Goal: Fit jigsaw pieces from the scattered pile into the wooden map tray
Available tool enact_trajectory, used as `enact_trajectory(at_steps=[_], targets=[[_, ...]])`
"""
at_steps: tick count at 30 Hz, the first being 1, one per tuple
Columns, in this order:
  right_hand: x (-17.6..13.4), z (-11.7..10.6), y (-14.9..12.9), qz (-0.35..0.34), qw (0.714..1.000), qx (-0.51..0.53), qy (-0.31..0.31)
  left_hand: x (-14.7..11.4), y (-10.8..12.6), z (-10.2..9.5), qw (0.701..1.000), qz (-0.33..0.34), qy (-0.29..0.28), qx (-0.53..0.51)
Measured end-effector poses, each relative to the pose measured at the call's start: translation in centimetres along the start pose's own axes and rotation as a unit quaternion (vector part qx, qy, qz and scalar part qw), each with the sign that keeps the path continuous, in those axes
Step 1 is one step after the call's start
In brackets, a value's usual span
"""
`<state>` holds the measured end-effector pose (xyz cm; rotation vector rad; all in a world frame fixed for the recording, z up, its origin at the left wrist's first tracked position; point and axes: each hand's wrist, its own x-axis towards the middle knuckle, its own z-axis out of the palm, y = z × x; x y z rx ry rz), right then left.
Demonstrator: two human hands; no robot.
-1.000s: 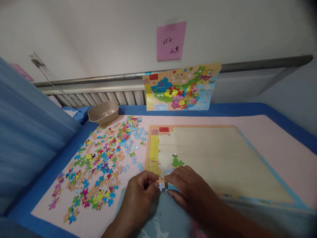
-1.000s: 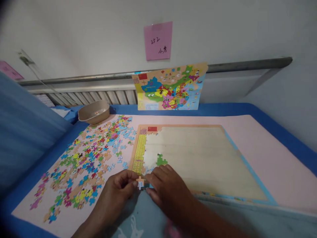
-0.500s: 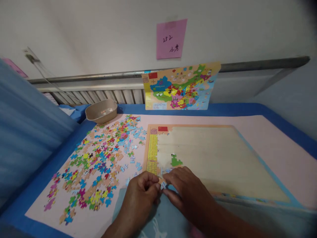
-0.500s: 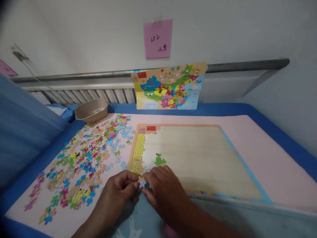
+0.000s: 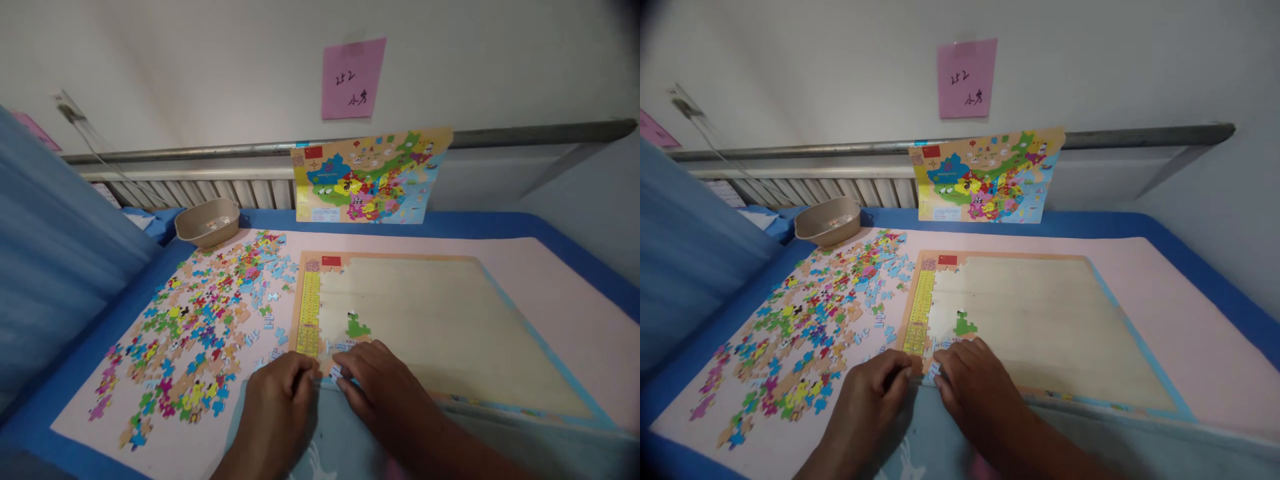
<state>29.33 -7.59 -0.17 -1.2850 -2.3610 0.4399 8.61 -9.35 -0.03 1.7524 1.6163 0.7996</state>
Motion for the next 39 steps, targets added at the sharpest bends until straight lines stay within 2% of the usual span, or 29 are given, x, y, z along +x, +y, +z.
enact_trajectory(at_steps=[2,5,10,19,24,29,32,39], targets=[[-0.1,-0.1,0.2,-0.006,1.0,-0.021,0.005,-0.6,-0.8,-0.1,0.993,0.086,0.039,0.073],[-0.2,-0.1,0.4,-0.011,0.999,-0.037,0.002,-1.4,-1.6,-0.1,0.972,0.183,0.041,0.145],[-0.6,0.5,0.8,-0.029,0.998,-0.05,0.012,-1.7,-1.9,-0.1,0.95,0.246,0.035,0.189],[-0.6,0.8,1.0,-0.063,0.994,-0.072,0.048,-2.1,-1.9,0.0,0.955,0.245,0.061,0.154],[-0.6,1.2,1.4,-0.099,0.988,-0.09,0.072,-2.5,-2.4,-1.4,0.952,0.27,0.069,0.131],[-1.2,1.8,1.6,-0.087,0.991,-0.087,0.048,-3.8,-4.7,-3.9,0.949,0.222,0.133,0.182],[-1.6,2.2,1.8,-0.07,0.995,-0.067,0.015,-4.8,-5.8,-4.6,0.949,0.191,0.162,0.193],[-1.6,2.9,2.4,-0.019,0.999,-0.039,-0.025,-4.8,-6.4,-5.2,0.962,0.167,0.115,0.184]])
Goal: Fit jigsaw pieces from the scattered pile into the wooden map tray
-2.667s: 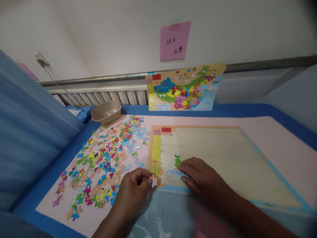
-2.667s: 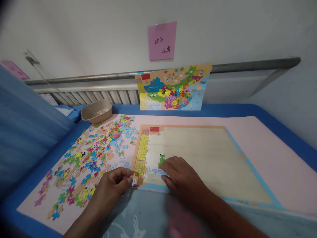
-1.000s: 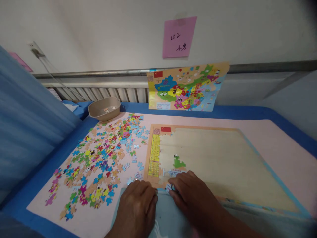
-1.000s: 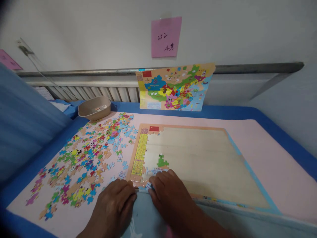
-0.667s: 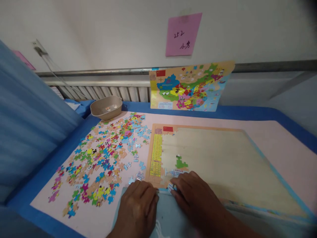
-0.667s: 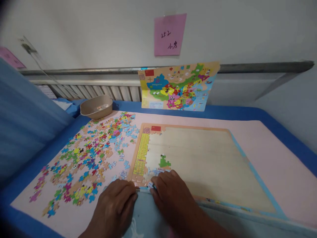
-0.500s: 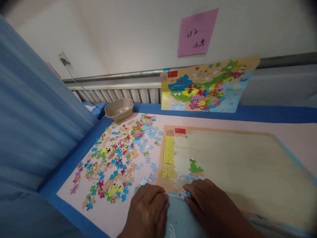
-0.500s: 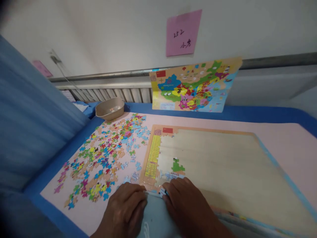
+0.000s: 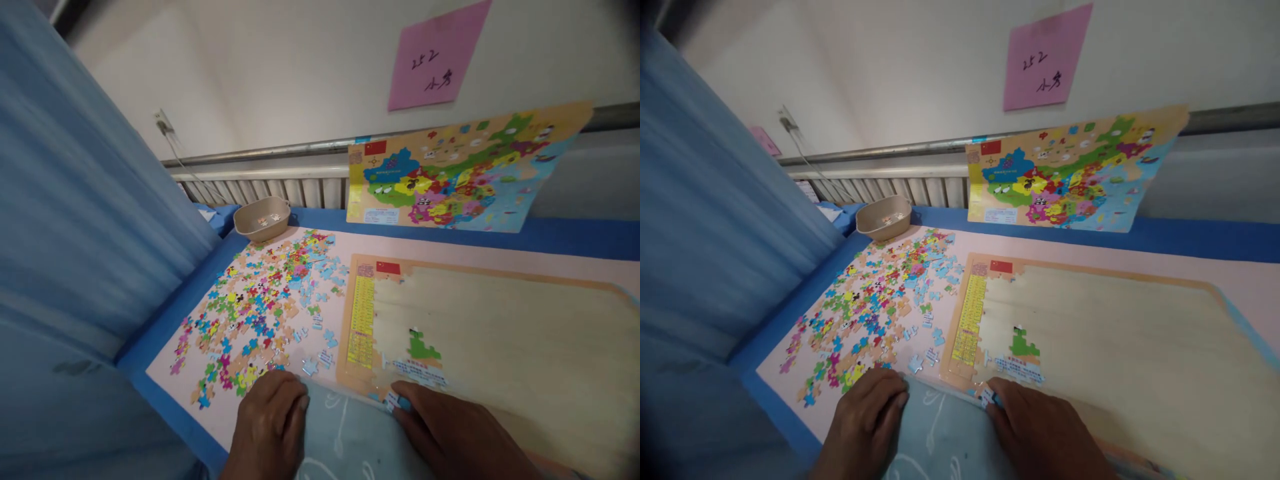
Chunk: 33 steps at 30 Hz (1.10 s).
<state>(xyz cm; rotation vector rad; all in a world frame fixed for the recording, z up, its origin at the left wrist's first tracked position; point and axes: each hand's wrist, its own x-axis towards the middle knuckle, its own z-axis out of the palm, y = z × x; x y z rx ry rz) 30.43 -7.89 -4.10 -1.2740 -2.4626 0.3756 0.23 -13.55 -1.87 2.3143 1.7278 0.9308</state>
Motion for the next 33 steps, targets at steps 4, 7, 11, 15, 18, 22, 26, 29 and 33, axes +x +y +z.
enact_trajectory(at_steps=[4,7,11,15,18,22,26,29,33], targets=[[-0.1,0.3,0.4,-0.007,1.0,-0.004,0.005,0.6,-1.2,-0.7,0.997,-0.061,0.026,0.027],[0.1,0.3,0.5,-0.01,1.0,-0.001,-0.002,0.6,-1.7,-1.2,0.992,-0.107,0.049,0.048],[1.1,0.1,-0.2,-0.01,1.0,-0.009,-0.024,-0.2,-0.8,-0.8,0.997,-0.074,0.026,0.015],[2.5,0.0,-1.4,-0.041,0.998,-0.051,-0.019,-1.0,0.5,-0.4,1.0,0.018,-0.01,0.001],[3.2,0.2,-2.0,-0.074,0.995,-0.063,-0.02,-1.0,0.9,-0.9,0.999,0.036,-0.036,0.013],[3.2,0.8,-2.0,-0.107,0.993,-0.059,0.006,-0.9,0.8,-1.5,0.997,0.044,-0.055,0.021],[2.9,1.1,-1.9,-0.095,0.994,-0.059,0.007,-0.7,0.9,-1.3,0.998,0.054,0.015,0.041],[2.9,1.0,-2.0,-0.097,0.992,-0.073,0.015,-0.4,1.4,-0.7,0.99,0.103,0.069,0.074],[3.1,0.8,-2.1,-0.109,0.989,-0.086,0.044,0.0,2.6,0.9,0.98,0.174,0.061,0.076]])
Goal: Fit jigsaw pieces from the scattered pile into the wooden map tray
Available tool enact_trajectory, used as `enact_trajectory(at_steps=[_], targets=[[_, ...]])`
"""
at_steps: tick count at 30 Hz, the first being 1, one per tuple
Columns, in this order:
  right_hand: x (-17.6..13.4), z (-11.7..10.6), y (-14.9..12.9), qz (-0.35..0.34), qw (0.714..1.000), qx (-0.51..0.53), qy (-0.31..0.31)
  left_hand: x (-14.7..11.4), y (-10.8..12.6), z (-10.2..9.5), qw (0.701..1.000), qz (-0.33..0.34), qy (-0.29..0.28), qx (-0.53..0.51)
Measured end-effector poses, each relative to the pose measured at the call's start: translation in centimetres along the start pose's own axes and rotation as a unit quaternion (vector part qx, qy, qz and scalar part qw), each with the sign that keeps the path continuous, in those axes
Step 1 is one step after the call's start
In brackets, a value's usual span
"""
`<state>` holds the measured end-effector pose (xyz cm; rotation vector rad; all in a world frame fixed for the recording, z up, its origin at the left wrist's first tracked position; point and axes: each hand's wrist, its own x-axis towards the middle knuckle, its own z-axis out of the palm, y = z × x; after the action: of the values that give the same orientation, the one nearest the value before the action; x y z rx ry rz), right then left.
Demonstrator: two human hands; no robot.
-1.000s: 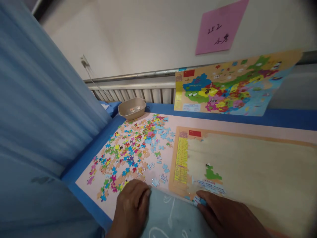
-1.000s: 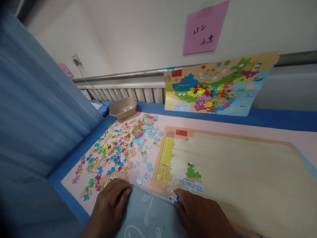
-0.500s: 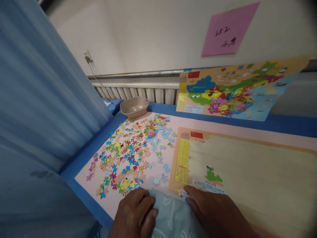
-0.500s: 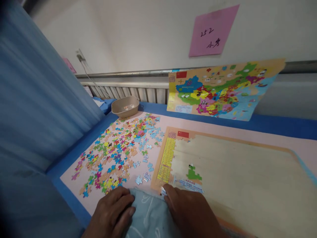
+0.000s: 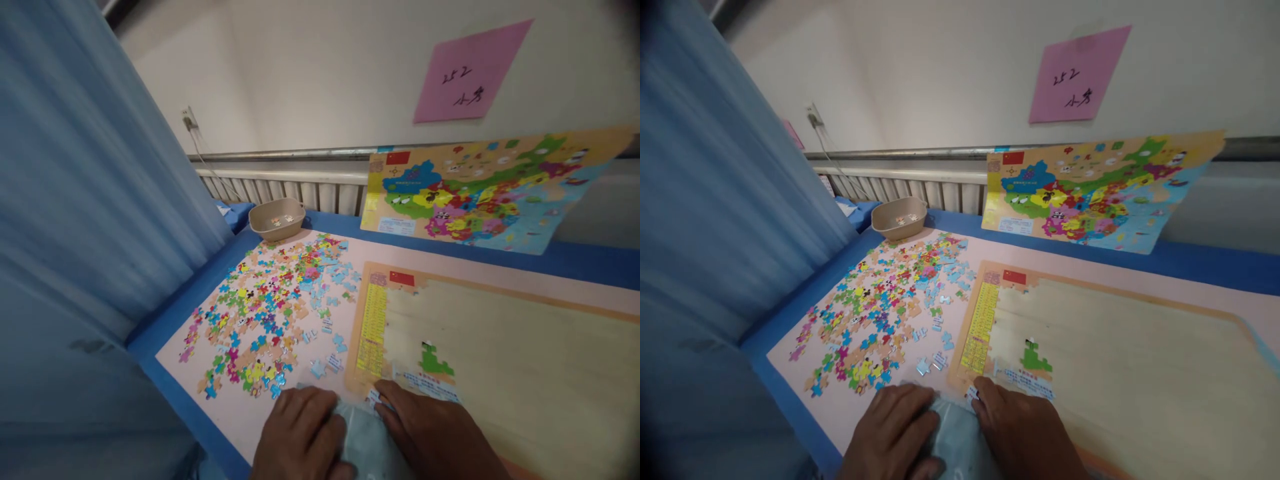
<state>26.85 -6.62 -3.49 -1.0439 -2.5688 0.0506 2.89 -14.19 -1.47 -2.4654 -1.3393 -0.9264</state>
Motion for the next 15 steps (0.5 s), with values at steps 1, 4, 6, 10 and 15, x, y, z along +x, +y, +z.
enact_trajectory(at_steps=[1,4,6,10,15], targets=[[0.0,0.0,0.0,-0.004,1.0,-0.001,0.007,0.1,0.3,0.6,1.0,0.018,-0.005,-0.01],[0.1,0.0,0.1,-0.017,0.999,-0.007,0.027,0.4,0.9,2.3,0.996,0.073,-0.01,-0.045],[0.1,0.0,0.1,-0.021,0.999,-0.012,0.038,0.8,1.0,3.2,0.994,0.095,-0.019,-0.057],[-0.1,0.2,0.3,-0.029,0.999,-0.025,0.038,1.7,1.0,3.5,0.991,0.111,-0.057,-0.056],[-0.7,-0.3,0.6,-0.023,0.999,-0.03,0.03,3.1,-1.3,1.5,0.99,0.067,-0.092,-0.077]])
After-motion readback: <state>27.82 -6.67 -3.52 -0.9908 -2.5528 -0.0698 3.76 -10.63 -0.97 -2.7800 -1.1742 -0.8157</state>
